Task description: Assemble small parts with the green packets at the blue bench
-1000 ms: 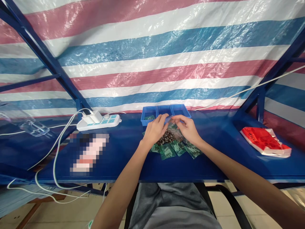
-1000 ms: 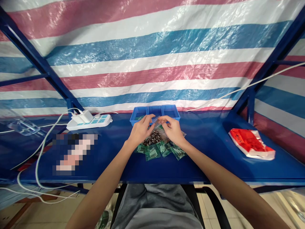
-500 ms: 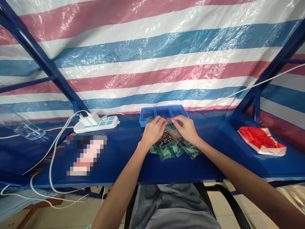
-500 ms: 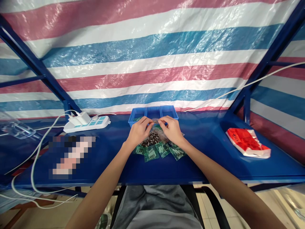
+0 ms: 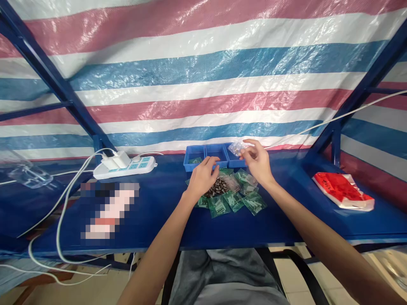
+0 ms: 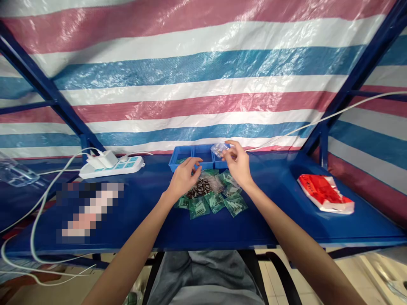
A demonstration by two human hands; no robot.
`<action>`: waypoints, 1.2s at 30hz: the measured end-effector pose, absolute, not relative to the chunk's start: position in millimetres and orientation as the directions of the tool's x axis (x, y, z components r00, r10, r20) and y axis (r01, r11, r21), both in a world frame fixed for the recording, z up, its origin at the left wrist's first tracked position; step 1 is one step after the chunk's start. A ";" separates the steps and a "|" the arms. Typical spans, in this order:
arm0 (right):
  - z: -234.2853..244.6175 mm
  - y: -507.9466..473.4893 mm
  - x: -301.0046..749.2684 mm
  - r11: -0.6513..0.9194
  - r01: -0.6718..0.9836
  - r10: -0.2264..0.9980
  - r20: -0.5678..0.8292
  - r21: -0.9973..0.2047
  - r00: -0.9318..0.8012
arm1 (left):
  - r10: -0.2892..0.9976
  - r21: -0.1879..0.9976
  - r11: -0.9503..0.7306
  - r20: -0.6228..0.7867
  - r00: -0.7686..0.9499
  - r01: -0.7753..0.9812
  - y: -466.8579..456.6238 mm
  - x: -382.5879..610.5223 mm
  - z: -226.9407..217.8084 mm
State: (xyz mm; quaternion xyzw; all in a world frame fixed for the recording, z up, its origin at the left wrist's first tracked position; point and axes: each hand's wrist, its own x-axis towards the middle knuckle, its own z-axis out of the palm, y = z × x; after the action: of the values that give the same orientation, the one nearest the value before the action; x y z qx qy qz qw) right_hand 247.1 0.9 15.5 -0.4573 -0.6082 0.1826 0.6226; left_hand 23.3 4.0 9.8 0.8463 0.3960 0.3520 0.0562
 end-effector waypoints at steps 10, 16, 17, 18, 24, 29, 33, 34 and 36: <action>-3.1 17.9 263.9 0.390 0.602 0.750 0.620 -0.697 0.230 | 0.731 0.338 -0.655 0.508 0.455 0.676 4.9 22.0 9.3; -14.5 27.7 269.2 0.427 0.756 0.758 0.652 -0.496 0.000 | 0.746 0.328 -0.638 0.488 0.454 0.697 5.2 19.0 10.9; -17.1 29.9 271.4 0.415 0.779 0.760 0.650 -0.470 -0.013 | 0.749 0.324 -0.636 0.481 0.457 0.701 6.1 17.6 11.1; -18.9 31.4 273.5 0.401 0.798 0.757 0.654 -0.450 -0.012 | 0.753 0.320 -0.631 0.473 0.458 0.706 7.1 16.1 11.3; -6.9 17.3 264.3 0.496 0.770 0.708 0.700 -0.401 -0.091 | 0.751 0.287 -0.637 0.438 0.494 0.715 11.5 8.4 10.4; -3.2 -5.2 236.5 0.707 0.623 0.696 0.486 -0.335 -0.528 | 0.707 0.387 -0.651 0.622 0.336 0.654 11.2 11.0 10.7; -10.0 -11.0 225.8 0.724 0.604 0.689 0.388 -0.333 -0.612 | 0.710 0.414 -0.639 0.641 0.291 0.648 10.7 13.7 11.0; -10.8 -11.5 224.7 0.721 0.609 0.692 0.382 -0.330 -0.612 | 0.712 0.409 -0.638 0.636 0.298 0.652 10.3 14.4 10.5; -11.4 -12.1 222.7 0.716 0.621 0.697 0.379 -0.318 -0.609 | 0.716 0.401 -0.638 0.623 0.315 0.658 9.4 16.0 9.1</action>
State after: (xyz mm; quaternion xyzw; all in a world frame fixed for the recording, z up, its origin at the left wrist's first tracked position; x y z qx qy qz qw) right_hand 222.7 -12.1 -11.4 -0.3687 -0.8936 0.0774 0.2442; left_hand 16.0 9.4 9.1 0.8099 0.4240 0.4037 0.0360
